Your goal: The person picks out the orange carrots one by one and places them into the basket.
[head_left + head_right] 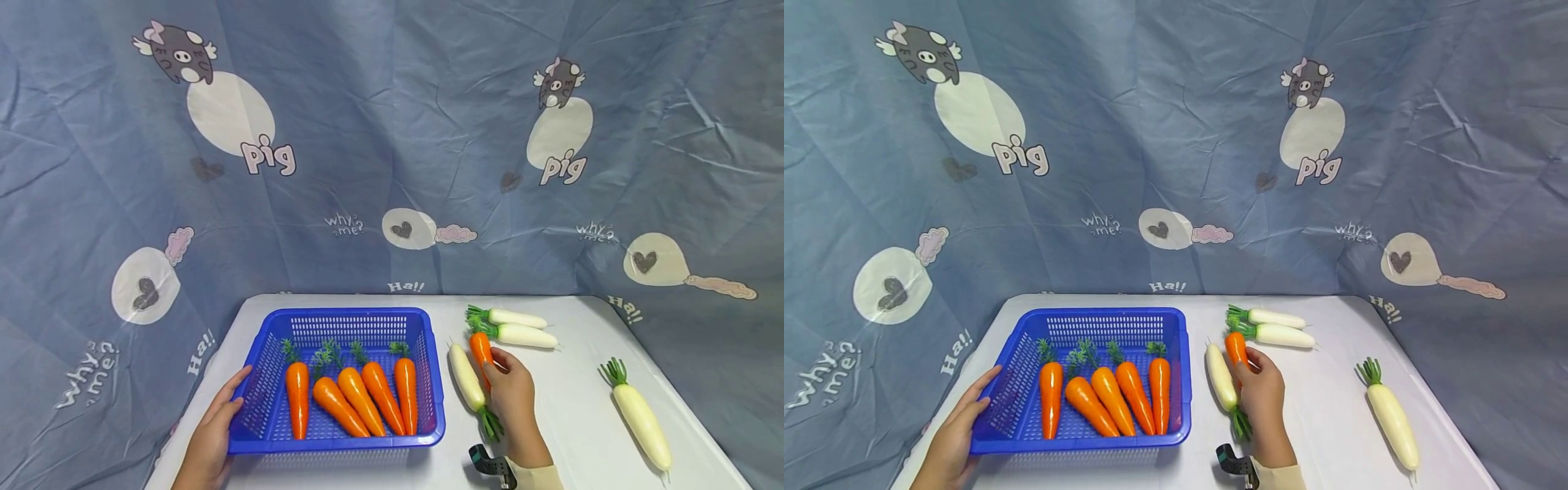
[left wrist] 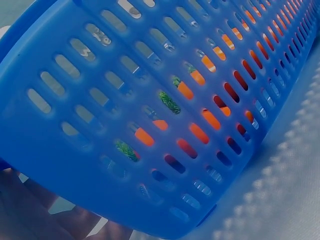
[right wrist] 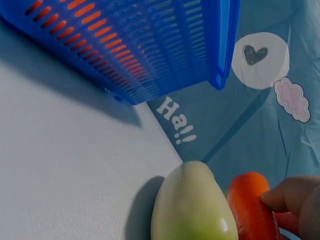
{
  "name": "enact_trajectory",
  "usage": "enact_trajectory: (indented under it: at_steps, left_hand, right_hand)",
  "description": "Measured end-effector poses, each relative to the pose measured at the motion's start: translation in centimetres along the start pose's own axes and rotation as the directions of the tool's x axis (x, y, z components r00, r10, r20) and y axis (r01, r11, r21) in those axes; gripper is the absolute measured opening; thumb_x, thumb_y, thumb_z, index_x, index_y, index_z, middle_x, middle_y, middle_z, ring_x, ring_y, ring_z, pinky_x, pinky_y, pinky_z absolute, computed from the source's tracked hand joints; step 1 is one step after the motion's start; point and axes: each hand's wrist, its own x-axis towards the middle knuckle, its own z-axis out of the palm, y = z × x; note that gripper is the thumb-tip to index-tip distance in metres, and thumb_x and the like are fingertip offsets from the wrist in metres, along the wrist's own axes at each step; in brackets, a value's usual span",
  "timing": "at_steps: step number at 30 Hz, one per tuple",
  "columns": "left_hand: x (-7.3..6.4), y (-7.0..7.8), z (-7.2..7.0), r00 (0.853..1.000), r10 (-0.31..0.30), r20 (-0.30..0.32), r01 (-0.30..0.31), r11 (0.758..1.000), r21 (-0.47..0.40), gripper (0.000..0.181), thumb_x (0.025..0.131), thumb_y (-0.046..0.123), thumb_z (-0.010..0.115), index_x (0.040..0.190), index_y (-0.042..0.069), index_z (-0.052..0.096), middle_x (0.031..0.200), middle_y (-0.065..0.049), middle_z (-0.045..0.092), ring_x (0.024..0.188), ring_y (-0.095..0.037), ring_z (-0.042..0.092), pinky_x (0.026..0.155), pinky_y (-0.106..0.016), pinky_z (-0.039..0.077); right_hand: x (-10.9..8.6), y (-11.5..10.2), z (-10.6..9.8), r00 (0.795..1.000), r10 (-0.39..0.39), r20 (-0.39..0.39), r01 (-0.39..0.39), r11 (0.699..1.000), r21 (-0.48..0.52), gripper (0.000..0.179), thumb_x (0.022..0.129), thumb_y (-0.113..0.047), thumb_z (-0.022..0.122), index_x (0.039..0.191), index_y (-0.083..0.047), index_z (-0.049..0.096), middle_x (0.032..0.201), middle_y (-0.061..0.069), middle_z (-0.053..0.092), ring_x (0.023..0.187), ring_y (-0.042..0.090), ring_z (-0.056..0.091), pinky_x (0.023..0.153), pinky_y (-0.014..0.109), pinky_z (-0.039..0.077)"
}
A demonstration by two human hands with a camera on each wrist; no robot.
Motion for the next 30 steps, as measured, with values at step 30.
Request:
enact_trajectory:
  at_steps: [30]
  left_hand:
    - [-0.2,0.2,0.0,1.000,-0.009,-0.007,0.009,1.000,-0.012,0.056,0.114,0.020,0.017,0.168,0.035,0.017,0.177,0.000,-0.004,0.151,-0.027,0.018,0.095,-0.033,0.047]
  right_hand:
    - [-2.3,-1.4,1.5,0.996,-0.090,0.005,0.090,0.994,0.059,0.036,0.098,-0.013,0.070,0.133,-0.006,0.069,0.135,0.017,0.068,0.115,0.032,0.067,0.083,0.018,0.054]
